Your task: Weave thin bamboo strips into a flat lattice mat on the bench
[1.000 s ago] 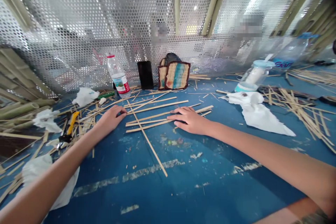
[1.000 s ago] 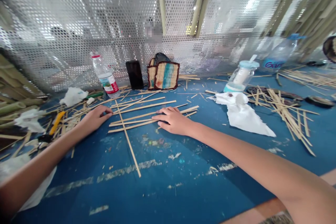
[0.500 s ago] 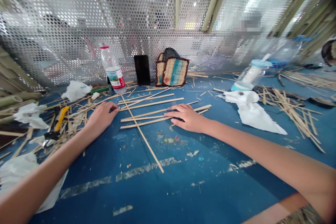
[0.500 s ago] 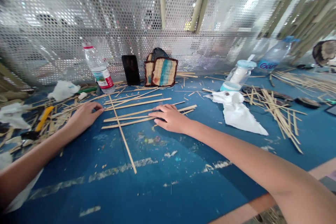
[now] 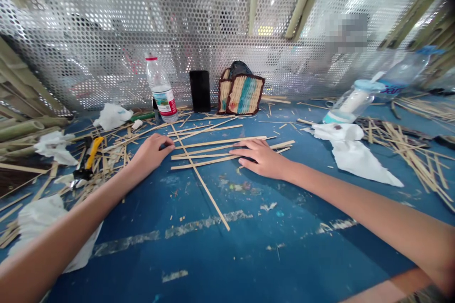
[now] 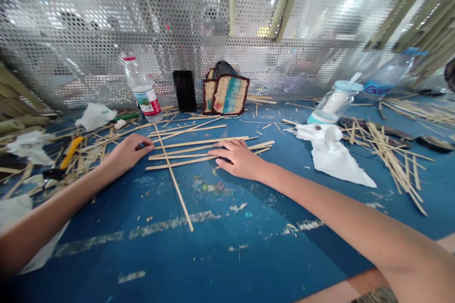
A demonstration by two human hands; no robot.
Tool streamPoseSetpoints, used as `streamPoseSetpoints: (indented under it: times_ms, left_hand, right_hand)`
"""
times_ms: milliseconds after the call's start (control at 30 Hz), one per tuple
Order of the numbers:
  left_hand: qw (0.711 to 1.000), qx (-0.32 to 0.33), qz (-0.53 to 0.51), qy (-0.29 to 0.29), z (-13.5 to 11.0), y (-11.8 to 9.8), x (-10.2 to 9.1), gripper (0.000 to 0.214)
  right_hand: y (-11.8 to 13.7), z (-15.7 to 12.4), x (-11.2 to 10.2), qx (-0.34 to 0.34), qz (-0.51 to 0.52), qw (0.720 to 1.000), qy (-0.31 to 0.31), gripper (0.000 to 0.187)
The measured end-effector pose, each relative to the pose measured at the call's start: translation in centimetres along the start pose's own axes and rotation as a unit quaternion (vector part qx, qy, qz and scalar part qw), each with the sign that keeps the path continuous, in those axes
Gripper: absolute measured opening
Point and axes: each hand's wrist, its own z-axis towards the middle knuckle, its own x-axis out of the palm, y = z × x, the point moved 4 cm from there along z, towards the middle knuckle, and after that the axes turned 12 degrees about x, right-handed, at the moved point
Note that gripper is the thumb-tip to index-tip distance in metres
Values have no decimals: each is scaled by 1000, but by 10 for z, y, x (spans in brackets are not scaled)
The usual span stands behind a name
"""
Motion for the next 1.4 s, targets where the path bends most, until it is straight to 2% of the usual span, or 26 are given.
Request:
streamPoseSetpoints:
  times_ms: [167, 300, 400, 500, 600, 700, 900, 1167, 1400]
  left_hand:
    - [1000, -28, 13, 2, 0, 0, -2, 30]
    - [998, -60, 27, 19, 1, 1, -11, 29]
    - [997, -66, 35, 36, -2, -7, -20, 32]
    - [996, -55, 40, 54, -15, -22, -23, 39]
    - [995, -16, 60, 76, -34, -37, -19, 42]
    - [995, 1, 82, 65, -48, -43, -17, 43]
    - [996, 19, 74, 47, -53, -44, -19, 39]
    - [998, -3, 50, 48, -57, -40, -15, 43]
    - [999, -30, 39, 19, -59, -41, -16, 34]
  right_hand:
    - [2, -2, -1, 4, -24, 1000, -13, 36]
    - [4, -4, -4, 3, -53, 998, -41, 40]
    - [5, -2, -10, -11, -92, 994, -65, 44]
    - [3, 2, -19, -11, -107, 991, -84, 44]
    - [0, 6, -23, 9, -66, 996, -66, 36]
    - [1, 8, -17, 29, -22, 999, -29, 30]
    - [11, 25, -1, 69, 20, 997, -10, 19]
    - [35, 55, 8, 35, 30, 999, 15, 13]
    - [40, 58, 13, 22, 46, 999, 9, 15]
